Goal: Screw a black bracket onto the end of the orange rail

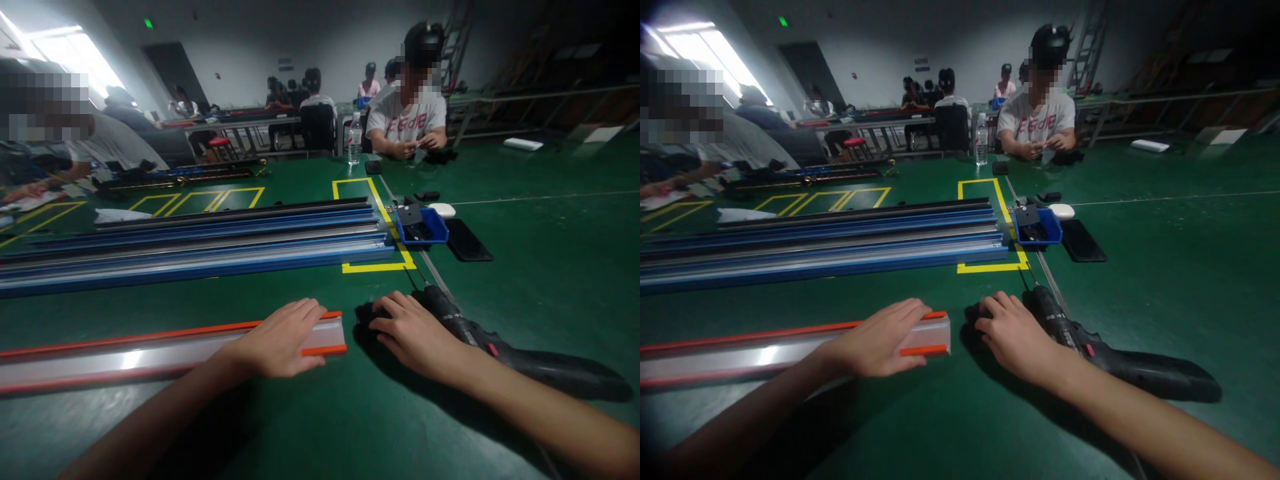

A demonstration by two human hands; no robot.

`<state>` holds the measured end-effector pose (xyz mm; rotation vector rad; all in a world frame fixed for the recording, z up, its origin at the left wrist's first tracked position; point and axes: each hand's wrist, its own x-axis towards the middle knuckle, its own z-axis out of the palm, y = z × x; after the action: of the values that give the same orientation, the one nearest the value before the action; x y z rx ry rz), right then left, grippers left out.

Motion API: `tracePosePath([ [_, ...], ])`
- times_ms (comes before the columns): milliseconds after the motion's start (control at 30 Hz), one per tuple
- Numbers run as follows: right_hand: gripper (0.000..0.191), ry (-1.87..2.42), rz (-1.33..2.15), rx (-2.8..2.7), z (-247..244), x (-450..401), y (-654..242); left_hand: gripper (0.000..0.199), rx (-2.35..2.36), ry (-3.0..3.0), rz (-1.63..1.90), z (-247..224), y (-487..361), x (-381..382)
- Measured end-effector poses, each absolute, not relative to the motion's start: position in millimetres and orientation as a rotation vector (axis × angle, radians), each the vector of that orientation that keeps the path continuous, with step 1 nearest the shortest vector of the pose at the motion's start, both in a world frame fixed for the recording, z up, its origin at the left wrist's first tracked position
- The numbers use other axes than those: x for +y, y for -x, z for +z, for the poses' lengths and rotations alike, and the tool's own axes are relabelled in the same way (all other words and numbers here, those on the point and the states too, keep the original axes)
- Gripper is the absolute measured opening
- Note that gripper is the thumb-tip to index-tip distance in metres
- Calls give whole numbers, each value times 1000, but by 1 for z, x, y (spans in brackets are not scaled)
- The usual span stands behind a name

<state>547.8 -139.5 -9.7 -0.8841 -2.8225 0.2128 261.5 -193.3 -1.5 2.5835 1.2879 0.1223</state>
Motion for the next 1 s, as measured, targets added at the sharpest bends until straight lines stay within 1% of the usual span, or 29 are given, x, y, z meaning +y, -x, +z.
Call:
tracePosePath([
  [67, 14, 858, 201, -2833, -8, -140, -548, 60, 1304, -2578, 166, 0, -261, -194],
  [200, 13, 853, 170, -2817, -4, -140, -547, 56, 1347, -2569, 202, 1, -266, -196],
  [300, 10, 1037, 112, -2752, -2, -139, -546, 54, 1376, -2580, 204, -2, -266, -196],
  [433, 8, 1292, -24, -2685, 0, -138, -546, 57, 1399, -2626, 201, -10, -263, -197],
  [600, 12, 1327, -134, -2623, 1, -138, -546, 56, 1400, -2592, 180, -6, -262, -197],
  [767, 16, 1430, -313, -2715, -3, -133, -547, 52, 1390, -2546, 189, -1, -265, -196],
  [1000, 23, 1536, -363, -2739, -5, -131, -551, 54, 1402, -2484, 125, -3, -265, -194],
])
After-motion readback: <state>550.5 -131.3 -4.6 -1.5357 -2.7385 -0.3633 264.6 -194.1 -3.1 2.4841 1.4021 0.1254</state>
